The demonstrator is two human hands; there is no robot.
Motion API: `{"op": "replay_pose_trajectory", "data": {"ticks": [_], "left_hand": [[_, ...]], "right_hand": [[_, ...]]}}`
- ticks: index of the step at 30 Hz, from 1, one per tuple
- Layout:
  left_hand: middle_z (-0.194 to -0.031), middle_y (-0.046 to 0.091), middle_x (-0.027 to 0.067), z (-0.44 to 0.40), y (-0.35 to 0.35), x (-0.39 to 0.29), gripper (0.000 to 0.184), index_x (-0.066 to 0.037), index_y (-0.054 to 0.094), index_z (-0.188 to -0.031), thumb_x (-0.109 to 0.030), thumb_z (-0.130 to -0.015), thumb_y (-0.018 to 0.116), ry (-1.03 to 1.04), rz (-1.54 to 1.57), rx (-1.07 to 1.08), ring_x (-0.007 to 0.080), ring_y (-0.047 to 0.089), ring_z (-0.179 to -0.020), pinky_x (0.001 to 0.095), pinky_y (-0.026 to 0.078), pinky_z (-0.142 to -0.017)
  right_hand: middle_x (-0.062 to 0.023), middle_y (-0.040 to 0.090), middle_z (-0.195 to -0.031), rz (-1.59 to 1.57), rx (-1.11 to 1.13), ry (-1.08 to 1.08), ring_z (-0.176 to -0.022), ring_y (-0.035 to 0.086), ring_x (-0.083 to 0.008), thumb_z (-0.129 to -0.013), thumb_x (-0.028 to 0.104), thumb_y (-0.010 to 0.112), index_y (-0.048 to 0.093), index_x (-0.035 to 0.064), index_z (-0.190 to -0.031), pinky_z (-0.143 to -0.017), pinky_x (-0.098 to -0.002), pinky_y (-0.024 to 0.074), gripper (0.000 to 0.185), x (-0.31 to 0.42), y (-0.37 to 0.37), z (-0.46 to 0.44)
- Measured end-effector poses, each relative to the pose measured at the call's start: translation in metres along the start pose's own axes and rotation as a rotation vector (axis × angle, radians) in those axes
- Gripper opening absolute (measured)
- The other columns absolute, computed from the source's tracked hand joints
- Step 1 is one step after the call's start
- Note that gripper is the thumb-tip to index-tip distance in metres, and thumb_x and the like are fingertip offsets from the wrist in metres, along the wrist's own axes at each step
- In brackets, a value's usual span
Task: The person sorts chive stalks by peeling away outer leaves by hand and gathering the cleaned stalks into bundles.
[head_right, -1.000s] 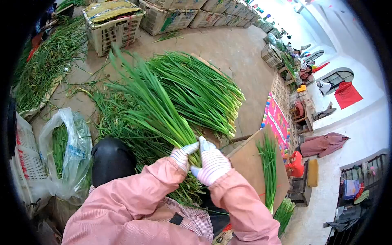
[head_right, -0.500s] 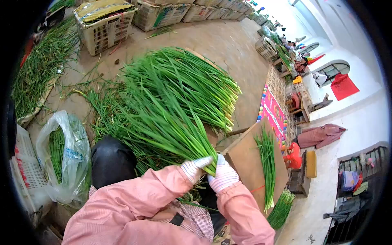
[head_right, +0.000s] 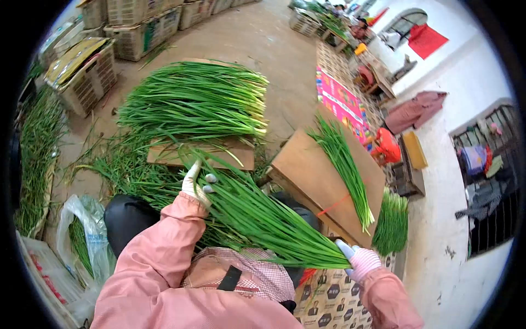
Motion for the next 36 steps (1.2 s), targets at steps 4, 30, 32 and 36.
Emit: {"op": "replay_pose_trajectory", "data": {"ticks": [4,30,32,36], "left_hand": [[-0.091,0.057,0.0012,-0.007,-0.013,0.007,0.029,-0.017,0.053,-0.106,-0.035,-0.083,0.054,0.087,-0.170,-0.097,0.0119,0.048,-0.055,0.0210,0.033,-0.034],[-0.086,0.052,-0.0029,0.040,-0.159,-0.144,0.030,-0.016,0.052,-0.104,-0.040,-0.086,0.046,0.681,-0.389,-0.736,0.0065,0.036,-0.050,0.0189,0.025,-0.036],[-0.089,0.053,-0.0031,0.052,-0.158,-0.139,0.027,-0.016,0.052,-0.103,-0.037,-0.087,0.044,0.638,-0.499,-0.769,0.0074,0.039,-0.053,0.0190,0.028,-0.040],[-0.077,0.052,-0.0007,0.076,-0.209,-0.152,0.014,-0.013,0.052,-0.085,-0.025,-0.079,0.050,0.550,-0.610,-0.832,0.0157,0.047,-0.067,0.0281,0.041,-0.060]], "right_hand": [[-0.0164,0.054,-0.077,-0.051,-0.095,-0.127,-0.069,0.055,-0.0355,-0.061,0.013,0.064,0.033,0.0160,-0.128,-0.062,-0.0408,0.0463,0.074,-0.009,-0.025,0.031],[-0.0070,0.055,-0.107,-0.449,-0.900,0.260,-0.100,0.050,-0.0184,-0.067,0.010,0.063,0.041,0.0055,-0.123,-0.085,-0.0279,0.0399,0.060,-0.263,-0.199,-0.033],[-0.0091,0.057,-0.102,-0.298,-0.890,0.406,-0.095,0.053,-0.0207,-0.074,0.015,0.062,0.045,0.0052,-0.118,-0.081,-0.0289,0.0428,0.048,-0.297,-0.124,-0.064],[-0.0163,0.057,-0.100,-0.337,-0.335,0.559,-0.093,0.055,-0.0291,-0.079,0.021,0.058,0.044,0.0075,-0.120,-0.081,-0.0331,0.0433,0.046,-0.322,0.074,-0.111]]}}
Point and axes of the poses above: each hand's wrist, its own z-axis away from the middle knuckle, its own y-axis out of the palm, x = y × z, the point moved 9 cm from there along -z, towards the middle knuckle
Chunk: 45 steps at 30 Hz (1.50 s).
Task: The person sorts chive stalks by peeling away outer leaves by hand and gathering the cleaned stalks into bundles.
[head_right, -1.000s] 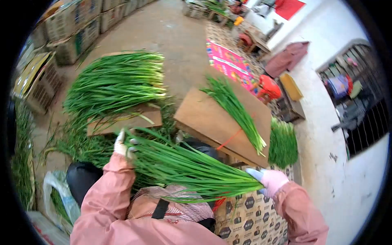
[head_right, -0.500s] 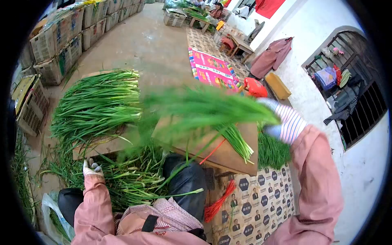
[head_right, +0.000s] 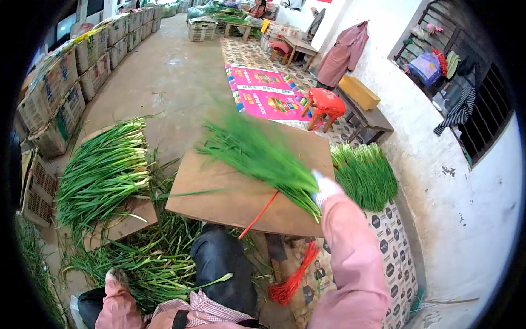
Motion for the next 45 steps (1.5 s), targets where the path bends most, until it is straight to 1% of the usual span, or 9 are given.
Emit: {"op": "replay_pose_trajectory", "data": {"ticks": [5,10,16,23,26,30,34,40,45], "left_hand": [[-0.087,0.053,0.0053,0.094,0.018,-0.025,0.017,-0.007,0.052,-0.090,-0.019,-0.078,0.054,-0.119,-0.135,-0.209,0.0201,0.051,-0.080,0.0356,0.043,-0.068],[-0.107,0.053,0.0073,0.074,0.026,-0.083,0.047,-0.007,0.046,-0.117,0.005,-0.074,0.059,0.836,-0.483,0.137,0.0177,0.050,-0.097,0.0295,0.041,-0.085],[-0.084,0.062,0.0091,0.202,0.197,0.024,0.020,-0.003,0.060,-0.094,-0.010,-0.075,0.058,0.387,-1.396,0.590,0.0184,0.059,-0.080,0.0294,0.047,-0.074],[-0.087,0.058,0.0131,0.244,0.308,0.053,0.026,-0.007,0.058,-0.092,-0.019,-0.069,0.062,1.182,-1.792,1.064,0.0318,0.055,-0.084,0.0403,0.044,-0.074],[-0.085,0.058,0.0135,0.205,0.289,0.044,0.030,-0.007,0.057,-0.092,-0.024,-0.067,0.064,1.091,-1.934,0.956,0.0323,0.055,-0.083,0.0415,0.043,-0.075],[-0.131,0.034,0.0182,0.111,0.159,0.020,0.074,-0.011,0.034,-0.129,-0.042,-0.068,0.065,0.656,-2.003,0.364,0.0359,0.031,-0.121,0.0423,0.026,-0.100],[-0.134,0.029,0.0192,0.121,0.124,0.015,0.085,-0.009,0.025,-0.133,-0.049,-0.068,0.063,0.549,-2.006,0.410,0.0359,0.026,-0.124,0.0423,0.025,-0.102],[-0.121,0.044,0.0214,0.161,0.153,-0.025,0.072,-0.006,0.037,-0.127,-0.047,-0.072,0.060,0.356,-2.095,0.532,0.0356,0.043,-0.111,0.0391,0.036,-0.093],[-0.112,0.052,0.0211,0.187,0.171,-0.040,0.060,-0.001,0.044,-0.120,-0.043,-0.078,0.055,0.561,-1.815,0.570,0.0343,0.050,-0.105,0.0368,0.039,-0.090]], "right_hand": [[-0.0193,0.056,-0.104,-0.286,0.114,0.011,-0.096,0.054,-0.0311,-0.072,0.018,0.062,0.036,0.0094,-0.126,-0.085,-0.0335,0.0415,0.060,-0.052,0.088,-0.016],[-0.0203,0.054,-0.107,-0.374,0.134,-0.105,-0.096,0.054,-0.0318,-0.061,0.026,0.075,0.031,0.0076,-0.130,-0.086,-0.0342,0.0422,0.083,-0.042,0.035,-0.002],[-0.0166,0.032,-0.133,0.163,0.113,-0.038,-0.120,0.036,-0.0291,-0.049,0.055,0.074,0.025,0.0085,-0.133,-0.099,-0.0342,0.0317,0.108,0.000,0.005,0.014],[-0.0186,0.031,-0.132,-0.065,0.065,-0.042,-0.119,0.035,-0.0329,-0.049,0.050,0.076,0.021,0.0072,-0.133,-0.099,-0.0375,0.0321,0.110,0.032,0.040,-0.003],[-0.0192,0.033,-0.130,-0.116,-0.006,-0.082,-0.116,0.039,-0.0338,-0.052,0.047,0.076,0.021,0.0072,-0.133,-0.097,-0.0383,0.0341,0.106,0.026,0.044,-0.009],[-0.0203,0.037,-0.127,-0.201,0.005,-0.011,-0.114,0.040,-0.0340,-0.053,0.041,0.077,0.023,0.0051,-0.132,-0.095,-0.0389,0.0356,0.103,0.020,0.038,-0.017],[-0.0221,0.033,-0.130,-0.135,0.223,0.029,-0.120,0.036,-0.0332,-0.048,0.040,0.080,0.019,0.0030,-0.134,-0.100,-0.0372,0.0316,0.111,0.020,0.047,-0.033],[-0.0192,0.045,-0.119,-0.238,-0.232,-0.626,-0.110,0.043,-0.0336,-0.059,0.038,0.071,0.042,0.0041,-0.121,-0.095,-0.0397,0.0336,0.076,0.251,-0.076,-0.008],[-0.0161,0.046,-0.119,-0.114,-0.221,-0.982,-0.111,0.043,-0.0303,-0.069,0.037,0.065,0.039,0.0077,-0.124,-0.094,-0.0387,0.0353,0.067,0.458,-0.058,0.018]]}}
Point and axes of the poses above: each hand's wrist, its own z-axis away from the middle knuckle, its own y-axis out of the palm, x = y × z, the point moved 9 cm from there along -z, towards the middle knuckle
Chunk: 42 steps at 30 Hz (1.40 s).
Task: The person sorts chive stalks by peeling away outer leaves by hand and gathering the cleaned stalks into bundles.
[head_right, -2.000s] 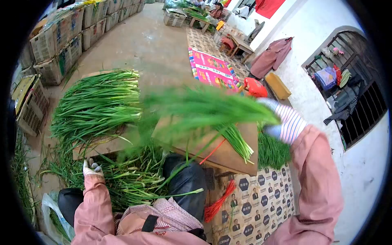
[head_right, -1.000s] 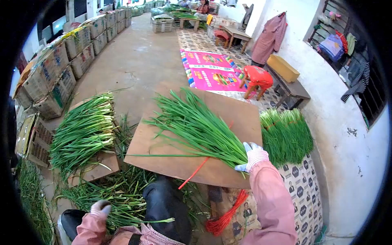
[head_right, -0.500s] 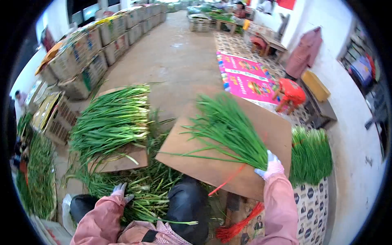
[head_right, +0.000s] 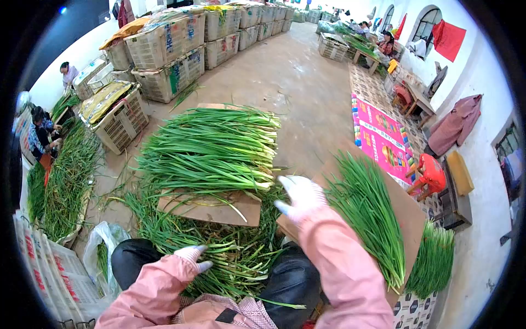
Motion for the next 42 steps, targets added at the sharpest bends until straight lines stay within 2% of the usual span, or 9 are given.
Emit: {"op": "replay_pose_trajectory", "data": {"ticks": [4,7,13,17,22,29,34,37,42], "left_hand": [[-0.112,0.053,0.0218,0.003,0.013,-0.001,0.057,-0.002,0.045,-0.120,-0.038,-0.077,0.059,0.075,0.180,0.019,0.0331,0.051,-0.104,0.0355,0.040,-0.090],[-0.106,0.056,0.0198,0.004,0.003,-0.002,0.052,-0.003,0.048,-0.118,-0.033,-0.077,0.060,0.105,0.257,0.022,0.0313,0.054,-0.100,0.0341,0.042,-0.087],[-0.103,0.059,0.0141,-0.026,0.000,0.012,0.053,0.000,0.042,-0.122,-0.019,-0.077,0.063,0.080,1.200,-0.155,0.0204,0.057,-0.091,0.0304,0.045,-0.081],[-0.094,0.060,0.0082,-0.061,0.026,0.014,0.050,-0.008,0.041,-0.121,-0.025,-0.079,0.062,-0.463,1.931,-0.212,0.0209,0.059,-0.072,0.0279,0.045,-0.058],[-0.089,0.062,0.0059,-0.096,0.032,0.039,0.032,-0.011,0.057,-0.101,-0.024,-0.074,0.066,-0.304,1.971,-0.244,0.0223,0.061,-0.078,0.0382,0.049,-0.066],[-0.108,0.056,0.0162,-0.074,0.030,0.032,0.037,-0.002,0.049,-0.111,-0.011,-0.076,0.053,-0.255,2.364,-0.006,0.0324,0.054,-0.102,0.0528,0.042,-0.088],[-0.112,0.054,0.0172,-0.053,0.016,0.022,0.043,-0.001,0.047,-0.113,-0.009,-0.072,0.050,-0.091,2.408,0.199,0.0354,0.051,-0.105,0.0545,0.037,-0.093],[-0.112,0.054,0.0177,-0.054,0.031,0.034,0.042,0.001,0.045,-0.114,-0.010,-0.074,0.049,-0.234,2.331,0.070,0.0355,0.052,-0.103,0.0562,0.038,-0.090],[-0.100,0.059,0.0050,-0.038,0.019,0.050,0.040,-0.013,0.053,-0.107,-0.027,-0.072,0.065,-0.479,1.855,-0.250,0.0226,0.056,-0.090,0.0404,0.048,-0.072]], "right_hand": [[-0.0169,0.038,-0.126,0.040,0.204,0.232,-0.113,0.042,-0.0303,-0.065,0.040,0.068,0.027,0.0108,-0.131,-0.094,-0.0396,0.0358,0.083,0.008,0.055,-0.057],[-0.0118,0.049,-0.115,0.092,0.481,0.351,-0.105,0.050,-0.0275,-0.072,0.035,0.063,0.036,0.0118,-0.124,-0.085,-0.0404,0.0425,0.063,0.012,0.084,-0.064],[-0.0139,0.057,-0.097,-0.055,0.356,0.270,-0.090,0.057,-0.0297,-0.074,0.035,0.060,0.050,0.0095,-0.103,-0.077,-0.0396,0.0463,0.040,0.069,0.057,-0.020],[-0.0180,0.059,-0.088,-0.431,0.461,0.225,-0.083,0.055,-0.0344,-0.069,0.032,0.064,0.054,0.0061,-0.100,-0.074,-0.0366,0.0443,0.041,0.101,0.118,0.013],[-0.0228,0.052,-0.111,-0.850,0.481,0.013,-0.102,0.052,-0.0317,-0.066,0.044,0.068,0.042,-0.0033,-0.119,-0.087,-0.0340,0.0407,0.076,0.127,0.133,0.039],[-0.0163,0.061,-0.077,-0.645,0.024,0.341,-0.071,0.059,-0.0292,-0.078,0.020,0.054,0.060,0.0038,-0.088,-0.067,-0.0356,0.0462,0.020,0.045,0.110,0.010],[-0.0150,0.062,-0.081,-0.872,0.493,0.208,-0.079,0.060,-0.0256,-0.081,0.044,0.052,0.060,0.0037,-0.096,-0.071,-0.0329,0.0466,0.044,0.105,0.154,0.026],[-0.0054,0.062,-0.081,-1.580,0.897,0.778,-0.077,0.059,-0.0169,-0.081,0.041,0.056,0.058,0.0049,-0.102,-0.069,-0.0309,0.0473,0.042,0.155,0.181,0.071],[-0.0058,0.062,-0.088,-1.309,0.480,0.228,-0.077,0.054,-0.0123,-0.079,0.021,0.063,0.057,0.0020,-0.105,-0.072,-0.0277,0.0443,0.033,0.148,0.178,0.022]]}}
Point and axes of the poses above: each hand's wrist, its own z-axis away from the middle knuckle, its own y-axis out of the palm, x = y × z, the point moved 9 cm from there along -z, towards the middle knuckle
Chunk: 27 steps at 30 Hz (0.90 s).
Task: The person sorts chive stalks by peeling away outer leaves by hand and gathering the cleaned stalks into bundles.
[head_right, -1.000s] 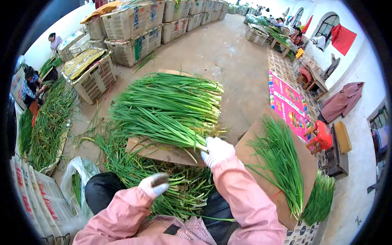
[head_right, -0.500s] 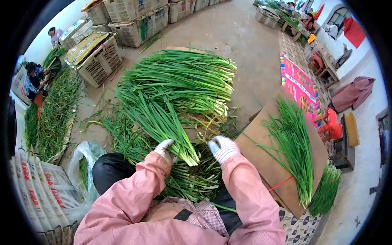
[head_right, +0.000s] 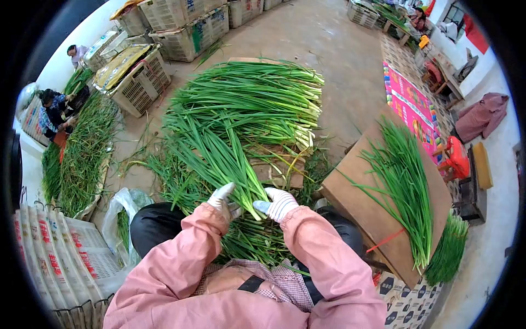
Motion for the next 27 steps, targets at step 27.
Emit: {"op": "replay_pose_trajectory", "data": {"ticks": [27], "left_hand": [[-0.083,0.060,0.0032,-0.004,0.006,0.011,0.039,-0.007,0.056,-0.097,0.007,-0.061,0.060,-0.030,-0.054,0.175,0.0201,0.058,-0.070,0.0325,0.049,-0.060]], "right_hand": [[-0.0129,0.061,-0.087,0.215,-0.031,0.172,-0.079,0.057,-0.0196,-0.078,0.044,0.057,0.053,-0.0016,-0.106,-0.073,-0.0309,0.0452,0.053,-0.014,0.003,0.002]]}}
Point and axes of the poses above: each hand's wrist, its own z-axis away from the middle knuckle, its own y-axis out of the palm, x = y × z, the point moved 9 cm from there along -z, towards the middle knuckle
